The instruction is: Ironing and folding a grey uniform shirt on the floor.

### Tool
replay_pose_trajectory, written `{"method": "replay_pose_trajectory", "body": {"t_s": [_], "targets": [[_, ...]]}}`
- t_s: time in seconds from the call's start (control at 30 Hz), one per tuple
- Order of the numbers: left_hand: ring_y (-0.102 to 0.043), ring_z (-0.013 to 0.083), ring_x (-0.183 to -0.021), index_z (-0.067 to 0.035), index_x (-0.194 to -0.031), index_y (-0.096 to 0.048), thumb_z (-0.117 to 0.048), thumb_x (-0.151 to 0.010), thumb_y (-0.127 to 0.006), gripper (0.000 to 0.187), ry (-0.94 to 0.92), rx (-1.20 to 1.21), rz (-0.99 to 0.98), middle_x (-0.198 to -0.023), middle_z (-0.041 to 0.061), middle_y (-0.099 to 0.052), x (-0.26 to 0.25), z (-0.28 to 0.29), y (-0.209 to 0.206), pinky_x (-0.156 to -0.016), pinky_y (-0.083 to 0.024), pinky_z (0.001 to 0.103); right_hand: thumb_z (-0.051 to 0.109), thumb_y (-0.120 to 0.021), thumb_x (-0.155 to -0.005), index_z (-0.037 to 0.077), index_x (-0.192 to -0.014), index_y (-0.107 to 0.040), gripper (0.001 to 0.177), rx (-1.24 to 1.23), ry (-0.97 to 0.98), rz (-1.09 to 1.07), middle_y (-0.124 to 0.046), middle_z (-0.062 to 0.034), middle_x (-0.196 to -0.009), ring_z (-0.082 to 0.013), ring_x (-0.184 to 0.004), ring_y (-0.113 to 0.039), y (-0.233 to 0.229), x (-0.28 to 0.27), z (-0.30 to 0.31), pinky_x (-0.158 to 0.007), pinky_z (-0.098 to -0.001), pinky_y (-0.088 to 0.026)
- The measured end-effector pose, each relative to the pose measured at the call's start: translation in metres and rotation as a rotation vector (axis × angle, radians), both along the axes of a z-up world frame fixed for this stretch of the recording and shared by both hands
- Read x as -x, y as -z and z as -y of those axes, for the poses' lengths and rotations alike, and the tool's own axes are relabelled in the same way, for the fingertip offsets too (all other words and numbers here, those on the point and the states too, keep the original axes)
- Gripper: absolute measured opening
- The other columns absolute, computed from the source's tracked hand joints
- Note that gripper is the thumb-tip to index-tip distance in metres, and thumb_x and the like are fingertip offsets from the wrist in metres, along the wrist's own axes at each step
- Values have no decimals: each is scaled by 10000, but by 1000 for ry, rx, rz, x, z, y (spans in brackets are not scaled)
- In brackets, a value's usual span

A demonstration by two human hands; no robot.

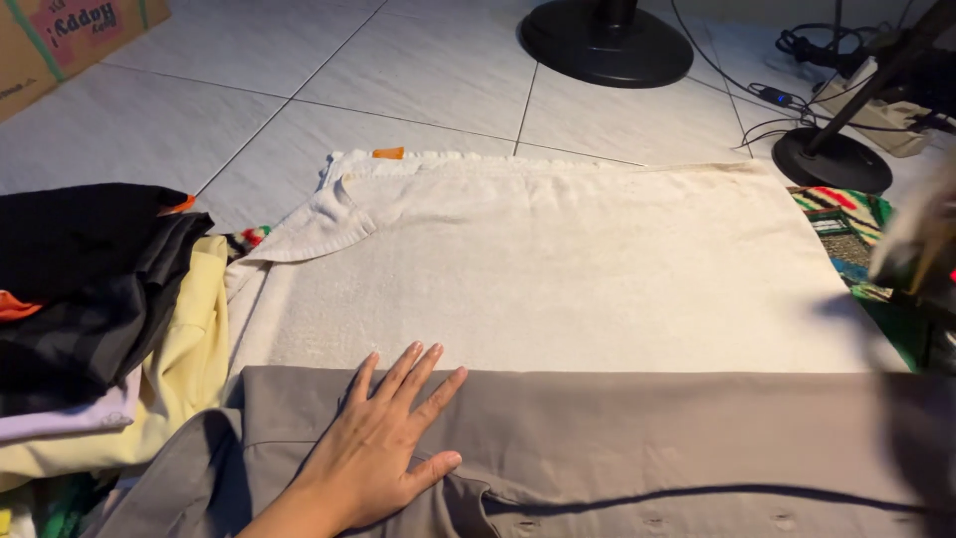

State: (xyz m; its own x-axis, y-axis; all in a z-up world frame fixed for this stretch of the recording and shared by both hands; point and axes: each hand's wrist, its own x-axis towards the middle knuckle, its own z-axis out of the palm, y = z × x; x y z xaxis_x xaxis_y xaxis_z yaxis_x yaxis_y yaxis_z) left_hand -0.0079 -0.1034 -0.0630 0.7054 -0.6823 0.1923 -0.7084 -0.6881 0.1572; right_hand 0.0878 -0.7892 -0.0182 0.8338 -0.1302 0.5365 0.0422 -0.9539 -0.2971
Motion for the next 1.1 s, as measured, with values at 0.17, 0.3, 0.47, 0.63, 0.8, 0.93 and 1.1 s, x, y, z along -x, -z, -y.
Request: {"method": "replay_pose_trajectory", "body": {"t_s": [0.17, 0.3, 0.47, 0.63, 0.8, 0.93, 1.1], "targets": [[-148, 379, -1532, -137, -1596, -185, -638, -936, -498, 886, -17, -22, 29, -1662, 191, -200, 0, 1, 5, -1163, -79, 645, 254, -813, -896, 78, -1175, -689, 352, 85, -79, 2, -698, -141, -917, -243, -762, -663, -38, 16, -106, -692, -385, -518], [-134, 343, -1550, -20, -1578, -135, -613, -935, -479, 940, -58, 3, -18, -1677, 173, -190, -1, -1, 9, -1193, -64, 598, 348, -820, -819, 112, -1068, -703, 362, 98, -272, -102, -723, -116, -845, -263, -706, -696, -77, 62, -266, -641, -389, -541], [-173, 311, -1540, 13, -1588, -198, -447, -963, -456, 818, -126, 102, 51, -1648, 178, -259, -5, -10, 27, -1210, -97, 488, 493, -803, -730, 145, -934, -696, 418, 54, -610, -388, -764, -79, -775, -291, -647, -750, -63, 84, -373, -569, -394, -581], [-277, 304, -1517, -15, -1502, -413, -306, -993, -459, 589, -210, 233, -71, -1609, 160, -376, -9, -20, 23, -1225, -192, 460, 629, -778, -713, 170, -921, -692, 512, 265, -434, -484, -704, -132, -622, -357, -605, -686, -63, 91, -406, -559, -473, -526], [-435, 306, -1377, -52, -1375, -564, -304, -936, -525, 507, -180, 101, 33, -1461, 142, -518, -23, -57, 4, -1130, -287, 498, 621, -751, -734, 170, -896, -680, 484, 240, -466, -576, -698, -97, -625, -327, -573, -693, -68, 102, -422, -556, -472, -533], [-589, 227, -1262, -171, -1137, -729, -396, -1006, -507, 341, -552, -72, -199, -1214, 42, -689, -29, -81, -34, -1168, -385, 422, 638, -795, -727, 117, -826, -663, 547, 308, -634, -464, -680, -142, -603, -379, -590, -671, -62, 107, -431, -554, -497, -513], [-659, 292, -1143, -131, -1062, -755, -513, -875, -684, 432, -803, 45, -360, -1138, 120, -729, -55, -125, -11, -970, -514, 421, 606, -758, -758, 130, -872, -656, 501, 297, -570, -476, -687, -126, -624, -338, -590, -690, -58, 106, -448, -544, -475, -520]]}}
